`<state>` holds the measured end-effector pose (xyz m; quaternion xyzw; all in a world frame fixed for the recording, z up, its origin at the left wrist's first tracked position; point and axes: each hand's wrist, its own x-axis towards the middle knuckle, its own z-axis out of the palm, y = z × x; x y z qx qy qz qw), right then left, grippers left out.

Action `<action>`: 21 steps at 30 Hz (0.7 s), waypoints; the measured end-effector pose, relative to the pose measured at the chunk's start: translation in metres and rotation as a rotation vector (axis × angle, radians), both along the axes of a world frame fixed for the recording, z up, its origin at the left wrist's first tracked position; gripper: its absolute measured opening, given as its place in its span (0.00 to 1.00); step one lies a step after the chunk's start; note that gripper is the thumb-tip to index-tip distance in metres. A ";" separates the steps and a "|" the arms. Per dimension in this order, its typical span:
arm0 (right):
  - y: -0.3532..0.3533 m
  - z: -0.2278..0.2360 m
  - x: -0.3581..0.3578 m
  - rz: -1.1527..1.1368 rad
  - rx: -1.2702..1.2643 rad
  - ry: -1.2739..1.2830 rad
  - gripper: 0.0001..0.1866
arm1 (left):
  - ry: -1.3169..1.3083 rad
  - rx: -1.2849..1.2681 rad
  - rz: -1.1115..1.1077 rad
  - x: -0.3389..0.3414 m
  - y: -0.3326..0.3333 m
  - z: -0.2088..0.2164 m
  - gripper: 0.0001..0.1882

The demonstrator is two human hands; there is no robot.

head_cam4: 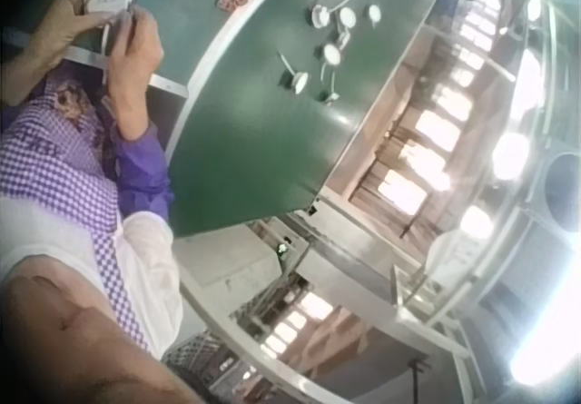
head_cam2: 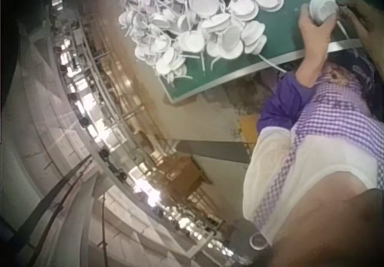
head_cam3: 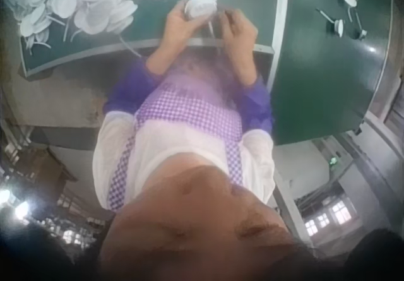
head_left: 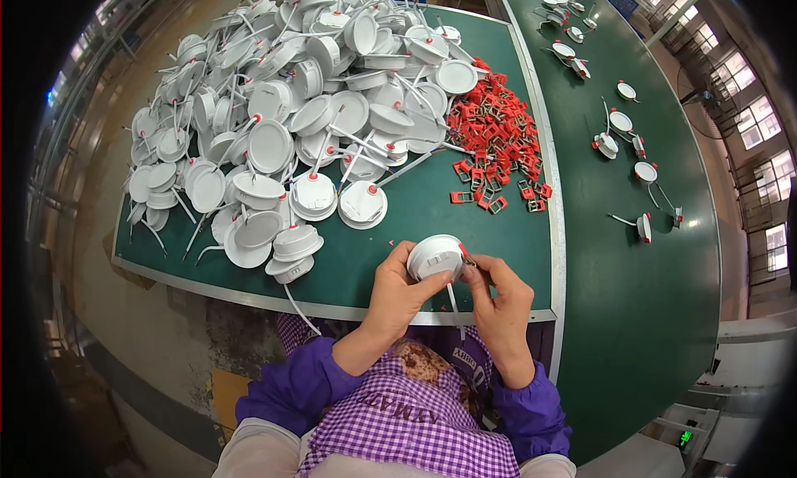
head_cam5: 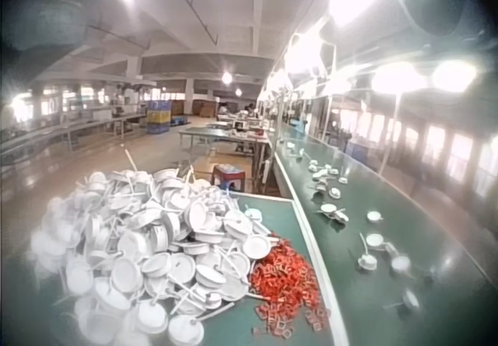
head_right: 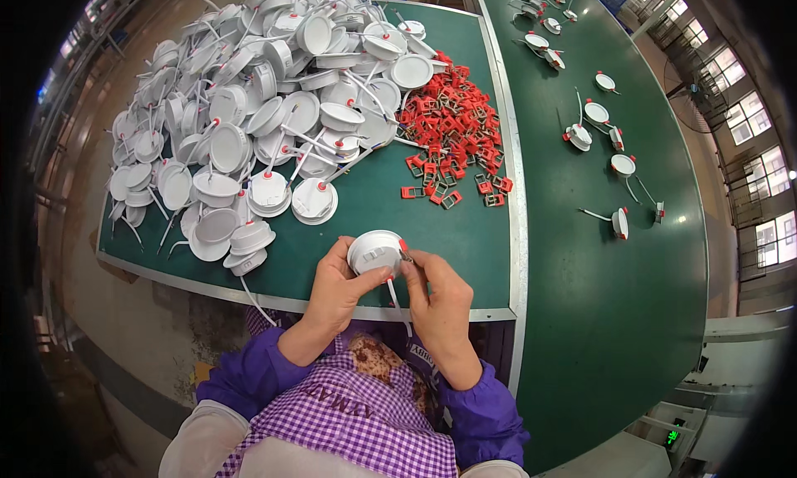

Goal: Assembling LED ceiling lights by attaching red mounting clips to the circular housing.

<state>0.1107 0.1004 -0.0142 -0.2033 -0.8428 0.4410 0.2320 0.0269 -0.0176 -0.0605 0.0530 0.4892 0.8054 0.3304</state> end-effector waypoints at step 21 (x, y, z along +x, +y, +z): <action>0.007 -0.005 0.005 0.004 -0.215 -0.014 0.04 | 0.439 -0.212 -0.170 -0.008 -0.010 0.000 0.14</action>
